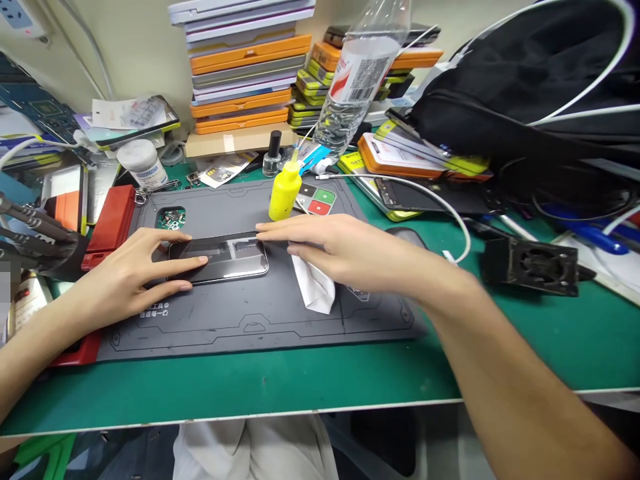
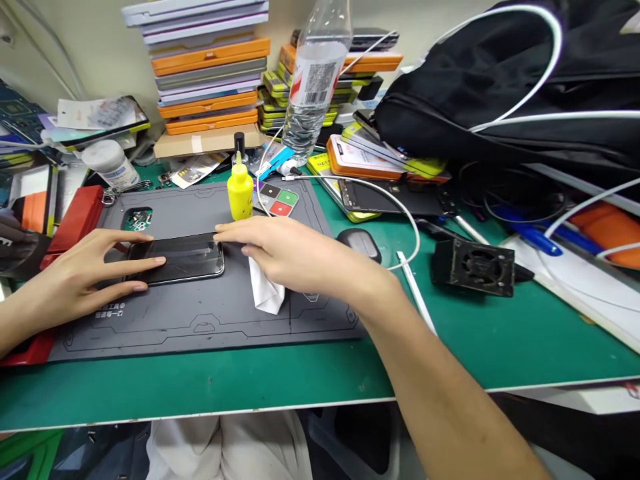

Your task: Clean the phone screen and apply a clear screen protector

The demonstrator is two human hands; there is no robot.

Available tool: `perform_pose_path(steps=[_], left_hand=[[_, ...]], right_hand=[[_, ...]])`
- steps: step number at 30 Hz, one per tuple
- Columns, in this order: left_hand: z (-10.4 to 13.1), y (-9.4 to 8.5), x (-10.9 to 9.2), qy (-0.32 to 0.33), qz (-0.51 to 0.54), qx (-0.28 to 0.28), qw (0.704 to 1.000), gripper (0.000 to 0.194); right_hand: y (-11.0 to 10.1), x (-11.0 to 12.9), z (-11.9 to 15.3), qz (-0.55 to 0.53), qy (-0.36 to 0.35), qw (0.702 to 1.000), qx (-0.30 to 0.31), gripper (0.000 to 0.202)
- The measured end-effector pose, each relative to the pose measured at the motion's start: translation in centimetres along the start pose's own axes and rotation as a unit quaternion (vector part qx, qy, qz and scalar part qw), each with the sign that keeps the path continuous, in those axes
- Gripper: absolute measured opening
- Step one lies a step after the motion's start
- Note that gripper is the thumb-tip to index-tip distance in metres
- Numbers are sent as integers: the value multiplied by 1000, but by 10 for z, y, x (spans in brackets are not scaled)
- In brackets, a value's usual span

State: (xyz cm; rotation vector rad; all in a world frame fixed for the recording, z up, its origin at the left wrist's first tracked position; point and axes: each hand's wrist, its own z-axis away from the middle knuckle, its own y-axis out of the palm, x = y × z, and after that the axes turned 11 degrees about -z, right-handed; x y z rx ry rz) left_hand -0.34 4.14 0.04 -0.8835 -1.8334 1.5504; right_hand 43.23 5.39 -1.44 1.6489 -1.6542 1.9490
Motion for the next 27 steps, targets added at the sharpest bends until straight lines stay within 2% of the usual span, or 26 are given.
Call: perform_pose_path(steps=[5,11,13,17,19,24,27], left_hand=[[0,0,-1,7,2,-1,1000,54],[1,-1,-2,-1,5,-8,1000,53],[0,-1,-2,-4,-2,-4,1000,51],[0,-2,-2,-7,-4,2,1000,49],[0,-2,-2,-9,3,2,1000,49],[-1,-2,-2,-8,9,0,1000,49],[-1,-1,-3,-4,5,-7,1000,49]], right_hand=[[-26,3,10,1,23,999,22,37],[-22,-7,10,51,79,995,36,12],[-17,-7,8,57,46,997,13,15],[-8,3,6,80,-47,992,-80,22],[-3,9,4,91,-76,988,-102,24],[12,11,1,125,-123,980,-92,26],[20,6,-2,169,-161,969,-79,35]])
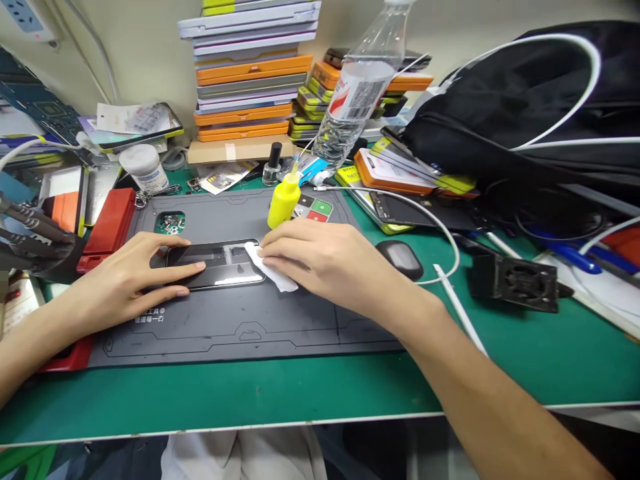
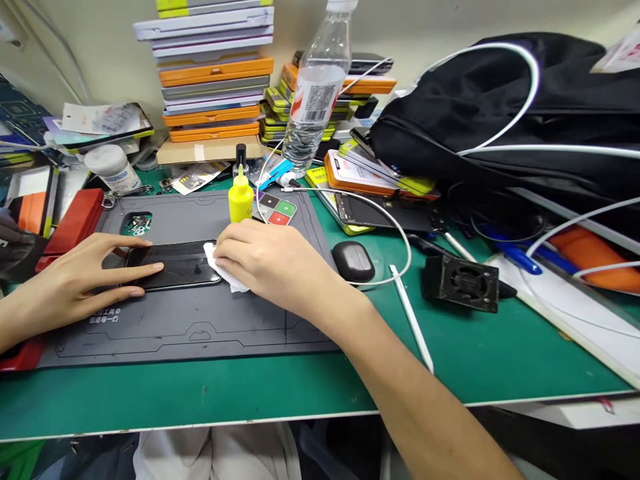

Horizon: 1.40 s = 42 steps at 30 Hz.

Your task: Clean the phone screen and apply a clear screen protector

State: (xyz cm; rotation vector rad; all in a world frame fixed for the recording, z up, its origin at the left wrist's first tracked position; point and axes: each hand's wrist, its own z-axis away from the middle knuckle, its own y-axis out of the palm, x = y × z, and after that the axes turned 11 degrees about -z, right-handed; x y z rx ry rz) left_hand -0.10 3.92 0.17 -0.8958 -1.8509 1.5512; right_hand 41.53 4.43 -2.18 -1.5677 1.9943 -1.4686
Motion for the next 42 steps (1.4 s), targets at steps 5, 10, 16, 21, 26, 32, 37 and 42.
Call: perform_pose_path(steps=[5,10,16,21,26,32,37,42], left_hand=[[0,2,-1,-7,-6,1,1000,48],[0,3,0,-8,3,-3,1000,50],[-1,3,-2,-7,12,0,1000,50],[-2,3,-5,11,-5,-3,1000,51],[-3,3,-6,5,12,-7,1000,49],[-2,4,-7,-11,25,-2,1000,48],[-2,8,-5,18,12,-29,999,49],[-2,9,-5,16,14,-28,999,50]], right_hand=[[8,-2,-2,17,-33,999,4,41],[6,1,-4,-1,-55,998,-9,43],[2,6,-3,-24,-59,998,-2,39],[3,8,-3,-27,-70,997,6,38],[2,6,-2,-23,-51,998,0,40],[3,4,-1,-14,-30,999,-5,41],[9,8,-3,-4,-34,999,-3,41],[16,10,-6,0,-53,998,16,37]])
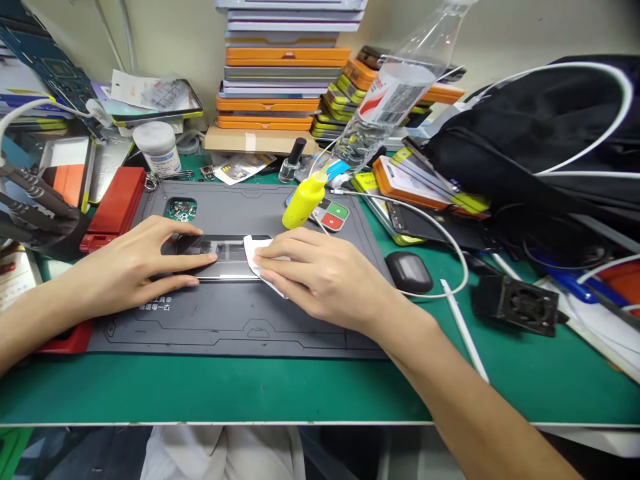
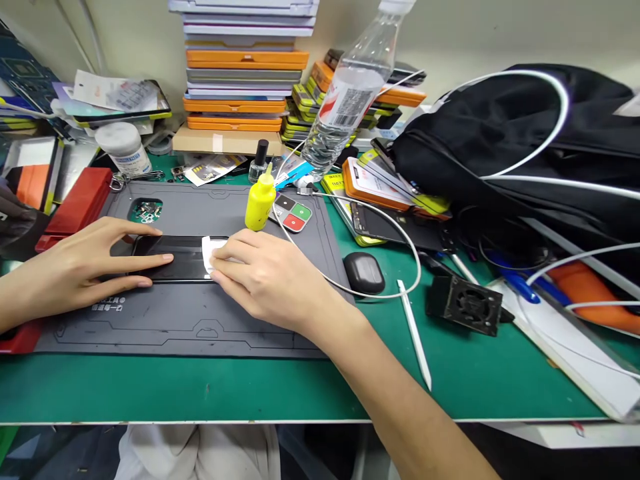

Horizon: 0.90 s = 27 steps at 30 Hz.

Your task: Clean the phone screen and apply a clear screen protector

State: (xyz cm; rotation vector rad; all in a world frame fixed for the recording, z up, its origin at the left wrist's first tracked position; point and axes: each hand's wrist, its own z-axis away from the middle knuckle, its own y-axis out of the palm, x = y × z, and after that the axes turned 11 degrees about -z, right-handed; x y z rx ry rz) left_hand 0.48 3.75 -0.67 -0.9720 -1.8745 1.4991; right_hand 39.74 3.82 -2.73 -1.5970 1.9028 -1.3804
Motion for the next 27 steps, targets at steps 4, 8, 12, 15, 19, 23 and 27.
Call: perform_pose_path(steps=[4,8,12,15,19,23,27], left_hand=[[1,0,2,-11,7,1,1000,51],[2,1,3,-11,9,-1,1000,48],[1,1,3,-3,-3,0,1000,50],[1,0,2,10,-20,-2,1000,51],[1,0,2,-4,-14,7,1000,50],[1,1,4,-11,-30,13,999,52],[1,1,3,-17,-37,27,999,54]], right_hand=[[-3,-4,1,0,16,1000,10,41],[-9,-5,4,19,16,1000,-5,44],[-8,-6,5,32,12,999,-17,42],[-4,-9,6,52,4,998,-22,38],[1,-13,7,83,4,996,-24,35],[3,-13,7,82,19,996,-12,31],[4,-12,8,73,25,997,-8,31]])
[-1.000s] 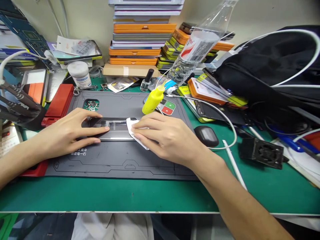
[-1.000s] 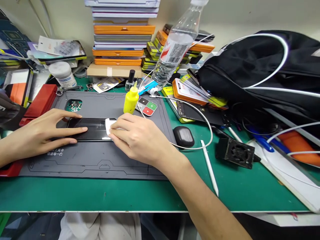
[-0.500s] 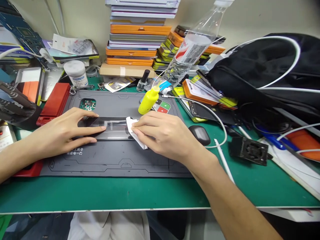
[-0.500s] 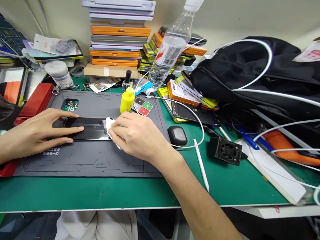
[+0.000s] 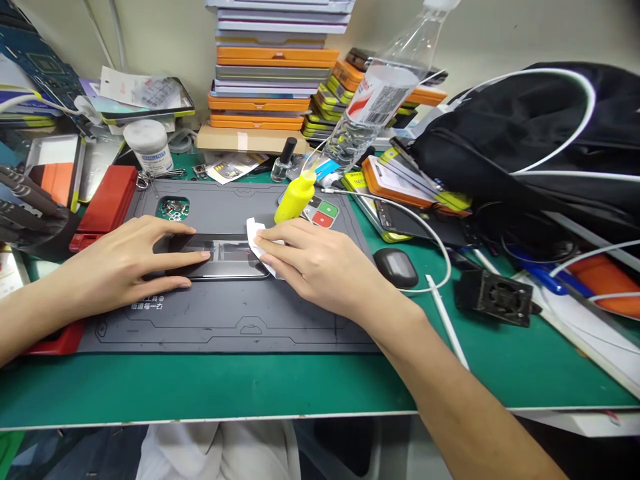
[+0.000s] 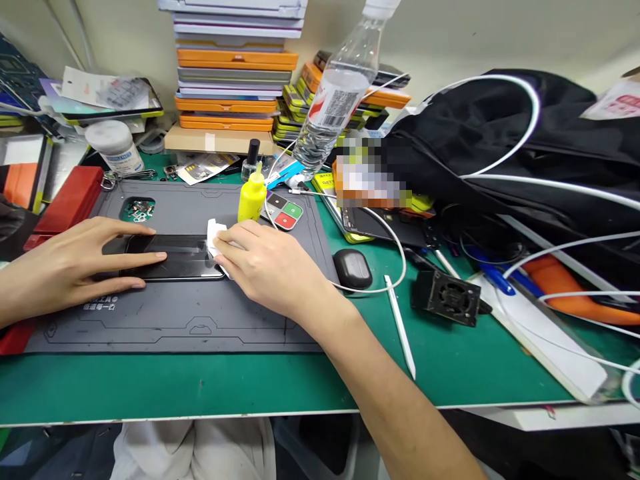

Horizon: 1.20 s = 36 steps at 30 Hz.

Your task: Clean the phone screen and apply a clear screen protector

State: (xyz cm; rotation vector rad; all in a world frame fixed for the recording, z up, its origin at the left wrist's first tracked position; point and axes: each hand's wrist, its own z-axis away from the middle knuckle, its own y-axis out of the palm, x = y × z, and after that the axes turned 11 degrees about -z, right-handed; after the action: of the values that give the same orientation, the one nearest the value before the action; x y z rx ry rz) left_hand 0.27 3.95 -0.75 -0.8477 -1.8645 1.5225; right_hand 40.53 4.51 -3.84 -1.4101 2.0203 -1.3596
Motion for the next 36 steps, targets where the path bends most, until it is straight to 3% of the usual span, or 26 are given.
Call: perform_pose_path(steps=[8,15,26,36], left_hand=[[-1,-1,-4,-20,21,8,1000,51],[-3,2,-7,-41,12,8,999,75],[2,7,-2,-58,44,0,997,83],[2,7,-5,-63,41,7,997,91]], right_hand=[[-9,10,-2,-7,-25,1000,17,34],[-17,19,-4,-55,-69,996,-1,34],[-1,3,-2,22,-5,999,25,35],[-18,13,-1,-63,-40,997,29,32]])
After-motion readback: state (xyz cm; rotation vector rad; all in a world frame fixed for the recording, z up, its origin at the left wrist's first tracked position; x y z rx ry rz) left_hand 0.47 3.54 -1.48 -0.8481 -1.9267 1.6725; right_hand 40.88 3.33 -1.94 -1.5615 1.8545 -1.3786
